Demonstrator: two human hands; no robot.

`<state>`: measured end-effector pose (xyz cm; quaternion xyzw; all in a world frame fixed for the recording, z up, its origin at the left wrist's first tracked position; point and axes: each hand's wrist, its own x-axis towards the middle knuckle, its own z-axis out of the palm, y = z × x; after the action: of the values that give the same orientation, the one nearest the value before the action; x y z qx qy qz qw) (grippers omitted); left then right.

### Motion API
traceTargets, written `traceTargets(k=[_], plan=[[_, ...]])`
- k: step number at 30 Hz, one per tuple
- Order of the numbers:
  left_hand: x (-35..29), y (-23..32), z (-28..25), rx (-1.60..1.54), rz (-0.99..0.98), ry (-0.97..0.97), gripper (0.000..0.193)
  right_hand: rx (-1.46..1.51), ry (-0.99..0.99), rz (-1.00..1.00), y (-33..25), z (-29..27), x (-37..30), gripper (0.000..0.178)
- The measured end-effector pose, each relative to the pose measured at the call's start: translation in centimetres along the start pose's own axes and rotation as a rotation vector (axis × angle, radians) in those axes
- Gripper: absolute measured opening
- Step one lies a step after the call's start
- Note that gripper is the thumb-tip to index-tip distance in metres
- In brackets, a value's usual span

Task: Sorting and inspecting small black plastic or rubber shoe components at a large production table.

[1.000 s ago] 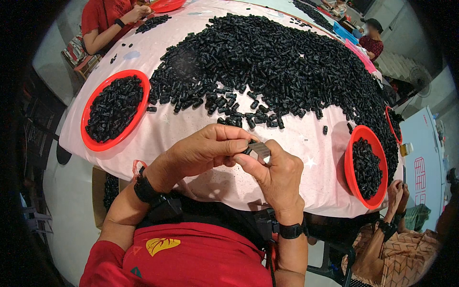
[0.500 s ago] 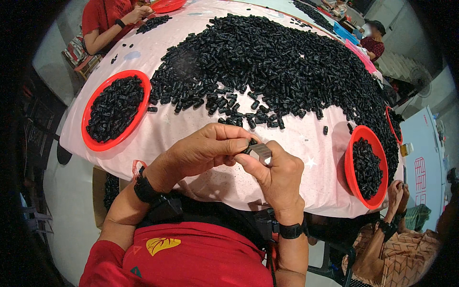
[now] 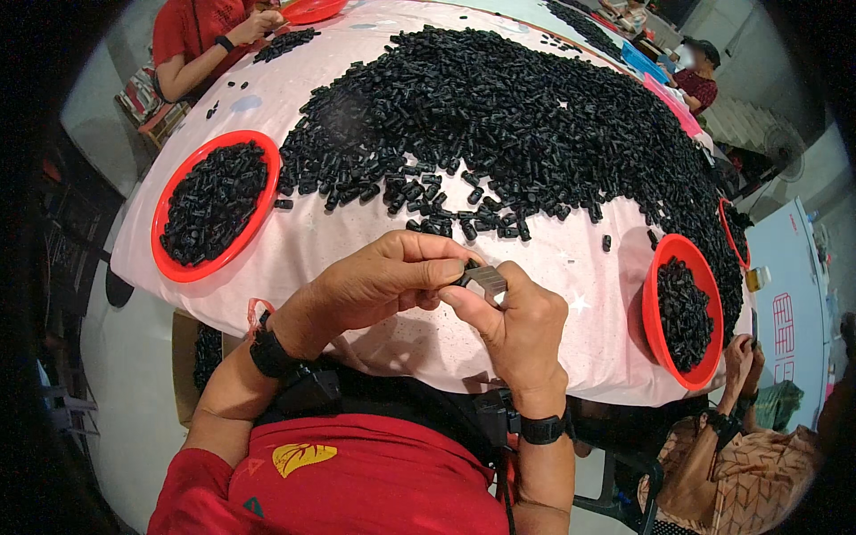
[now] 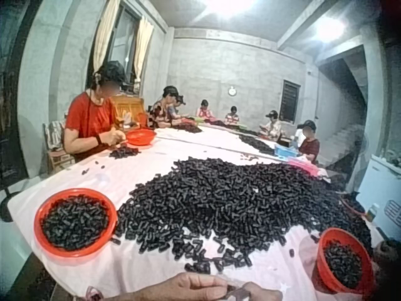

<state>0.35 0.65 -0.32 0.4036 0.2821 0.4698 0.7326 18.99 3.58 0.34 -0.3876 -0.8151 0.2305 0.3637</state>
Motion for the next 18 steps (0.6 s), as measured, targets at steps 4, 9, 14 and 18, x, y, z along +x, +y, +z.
traceTargets(k=[4,9,14,18], plan=[[0.0,-0.1,-0.1,-0.003,-0.005,0.006,0.032,-0.032,-0.013,0.000,-0.2,0.0,0.2,0.039],[0.0,-0.1,-0.1,-0.046,-0.009,0.010,0.033,-0.001,-0.050,0.015,-0.3,-0.2,0.1,0.029],[0.0,0.3,-0.2,-0.111,-0.018,-0.033,0.033,0.229,0.035,-0.015,-1.2,-0.7,0.1,0.021],[0.1,0.0,-0.4,-0.109,-0.051,-0.016,0.028,0.298,0.033,-0.083,-0.7,0.0,0.3,0.021]])
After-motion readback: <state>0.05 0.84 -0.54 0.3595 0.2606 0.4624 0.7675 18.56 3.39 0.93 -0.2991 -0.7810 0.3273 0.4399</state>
